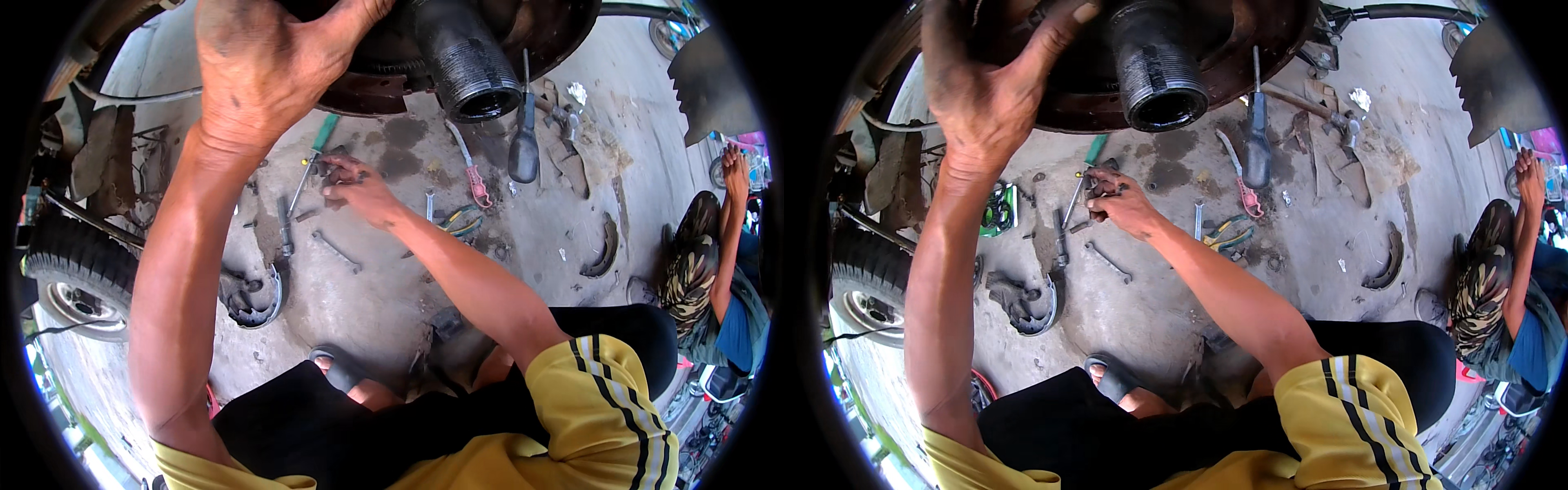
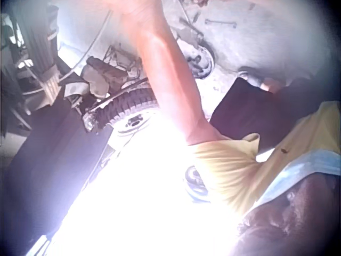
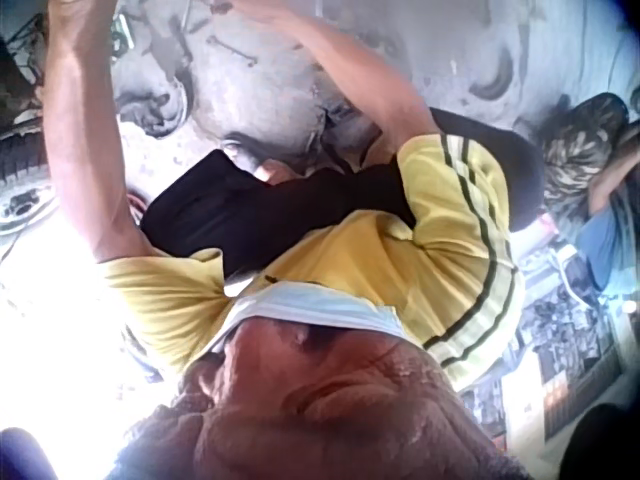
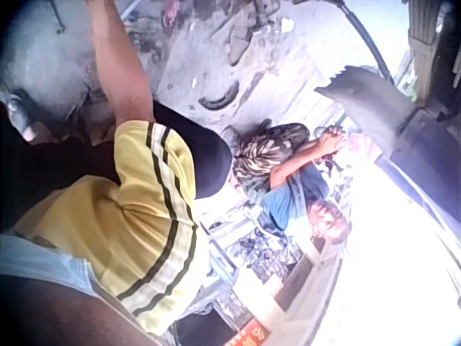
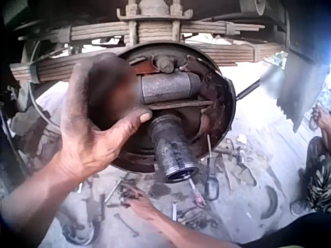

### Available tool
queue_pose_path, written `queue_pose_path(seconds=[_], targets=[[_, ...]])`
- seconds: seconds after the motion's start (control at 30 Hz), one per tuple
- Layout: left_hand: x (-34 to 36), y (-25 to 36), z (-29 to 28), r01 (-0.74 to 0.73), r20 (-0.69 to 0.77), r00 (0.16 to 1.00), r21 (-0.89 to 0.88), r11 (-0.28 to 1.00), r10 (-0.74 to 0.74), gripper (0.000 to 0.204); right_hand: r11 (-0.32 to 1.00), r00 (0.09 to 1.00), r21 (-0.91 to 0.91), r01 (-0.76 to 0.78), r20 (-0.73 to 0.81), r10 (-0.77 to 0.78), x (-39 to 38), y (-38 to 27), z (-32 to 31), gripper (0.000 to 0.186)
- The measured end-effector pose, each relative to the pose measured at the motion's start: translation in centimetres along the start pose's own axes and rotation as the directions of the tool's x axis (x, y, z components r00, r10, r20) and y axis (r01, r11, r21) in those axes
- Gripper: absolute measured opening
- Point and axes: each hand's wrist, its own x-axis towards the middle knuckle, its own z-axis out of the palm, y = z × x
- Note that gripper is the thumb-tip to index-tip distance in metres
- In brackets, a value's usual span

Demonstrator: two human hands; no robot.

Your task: The person installs brake shoes and springs onto a drum brake assembly under a vehicle, using a screwdriver to position components.

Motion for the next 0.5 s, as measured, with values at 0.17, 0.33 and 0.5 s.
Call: queue_pose_path(seconds=[0.17,0.33,0.5], targets=[[-0.8,-0.8,-0.1,0.046,0.004,0.999,0.046,0.998,-0.046,0.085,0.992,1.0,0.125,0.01,0.011,-0.011,-3.1,-2.2,0.3,0.053],[-1.0,0.0,0.0,0.106,0.036,0.993,0.116,0.988,-0.111,0.083,0.986,0.994,0.127,0.107,0.002,-0.109,-5.0,-3.6,0.2,0.046],[0.8,0.4,-0.1,-0.015,0.087,0.996,0.07,0.997,0.009,0.07,0.985,0.985,0.016,0.172,-0.023,-0.172,-6.8,-5.4,1.4,0.038]])
